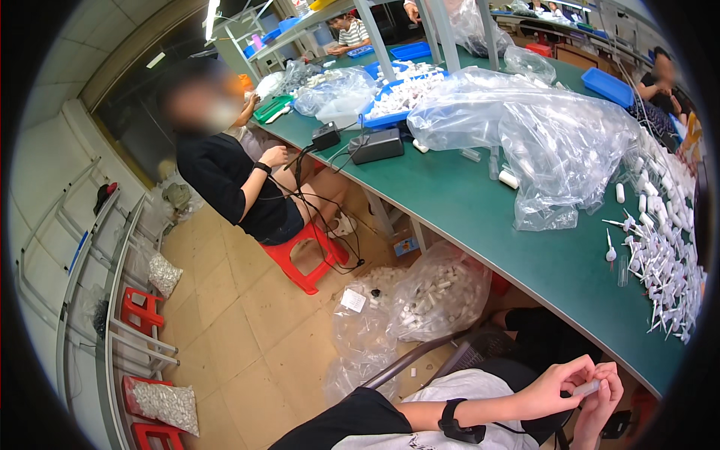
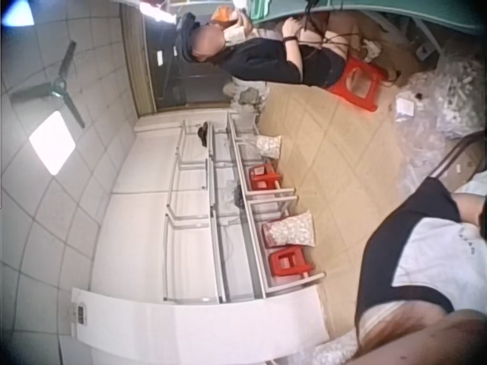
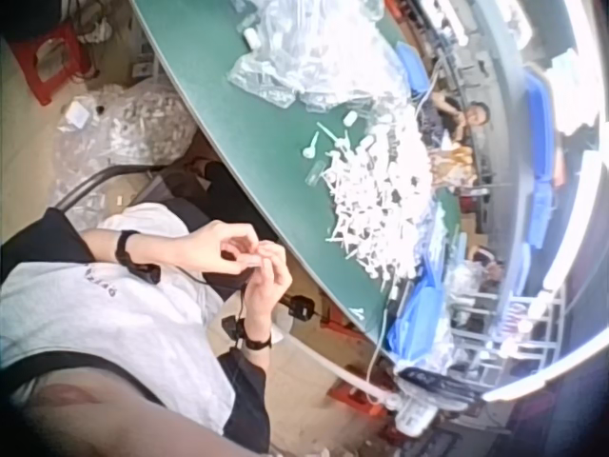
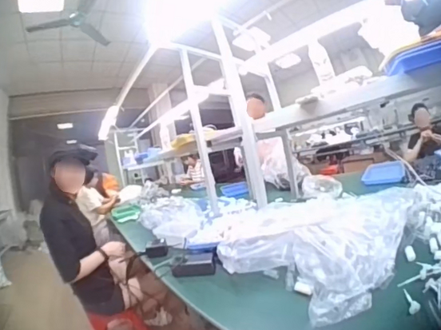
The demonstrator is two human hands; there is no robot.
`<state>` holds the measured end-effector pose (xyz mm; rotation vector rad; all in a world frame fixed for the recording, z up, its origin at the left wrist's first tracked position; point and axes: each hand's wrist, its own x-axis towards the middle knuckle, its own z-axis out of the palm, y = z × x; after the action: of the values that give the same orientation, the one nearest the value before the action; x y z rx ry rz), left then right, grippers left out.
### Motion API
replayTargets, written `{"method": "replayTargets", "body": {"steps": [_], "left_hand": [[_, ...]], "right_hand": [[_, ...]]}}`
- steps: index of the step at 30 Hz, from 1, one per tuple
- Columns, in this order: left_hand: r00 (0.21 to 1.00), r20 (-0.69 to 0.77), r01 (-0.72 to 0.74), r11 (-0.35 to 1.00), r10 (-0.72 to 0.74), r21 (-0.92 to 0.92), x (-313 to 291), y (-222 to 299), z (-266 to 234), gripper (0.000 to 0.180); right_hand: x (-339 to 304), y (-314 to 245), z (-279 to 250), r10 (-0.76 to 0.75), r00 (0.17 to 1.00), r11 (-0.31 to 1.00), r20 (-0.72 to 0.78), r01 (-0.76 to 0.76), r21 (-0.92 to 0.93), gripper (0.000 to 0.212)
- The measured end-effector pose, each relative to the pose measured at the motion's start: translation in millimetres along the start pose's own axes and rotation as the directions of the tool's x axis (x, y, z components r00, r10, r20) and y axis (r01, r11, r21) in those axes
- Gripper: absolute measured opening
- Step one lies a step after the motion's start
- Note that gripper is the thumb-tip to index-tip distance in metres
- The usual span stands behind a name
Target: Assembling small white plastic spray or pump components by hand.
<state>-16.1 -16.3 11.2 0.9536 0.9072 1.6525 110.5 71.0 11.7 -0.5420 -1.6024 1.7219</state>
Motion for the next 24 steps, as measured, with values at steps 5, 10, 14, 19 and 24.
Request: {"method": "replayTargets", "body": {"steps": [5, 10, 14, 19, 24], "left_hand": [[1.000, -0.005, -0.010, 1.000, 0.010, 0.010, 0.3, 0.4, -0.6, 0.023], [1.000, -0.013, -0.012, 1.000, 0.012, -0.022, 1.4, -0.8, 1.5, 0.023], [1.000, -0.012, -0.007, 1.000, 0.007, -0.026, 2.1, -4.0, 4.6, 0.023], [0.999, 0.003, 0.035, 0.999, -0.034, -0.038, 2.9, -20.0, 3.9, 0.031], [0.986, -0.161, 0.032, 0.997, -0.044, -0.073, 0.5, -21.9, -19.2, 0.027]], "right_hand": [[1.9, -1.5, 2.9, 0.069, 0.998, 0.991, 0.000, -0.068, 0.117, 0.020], [3.4, -1.3, 0.5, 0.081, 0.997, 0.988, 0.021, -0.083, 0.132, 0.021], [1.0, -1.2, -4.3, 0.090, 0.996, 0.988, 0.004, -0.090, 0.123, 0.020], [-6.0, 9.2, -12.1, -0.027, 0.998, 0.999, -0.049, 0.026, -0.019, 0.018], [18.6, -12.3, 10.3, -0.074, 0.995, 0.914, 0.066, 0.094, -0.395, 0.035]]}}
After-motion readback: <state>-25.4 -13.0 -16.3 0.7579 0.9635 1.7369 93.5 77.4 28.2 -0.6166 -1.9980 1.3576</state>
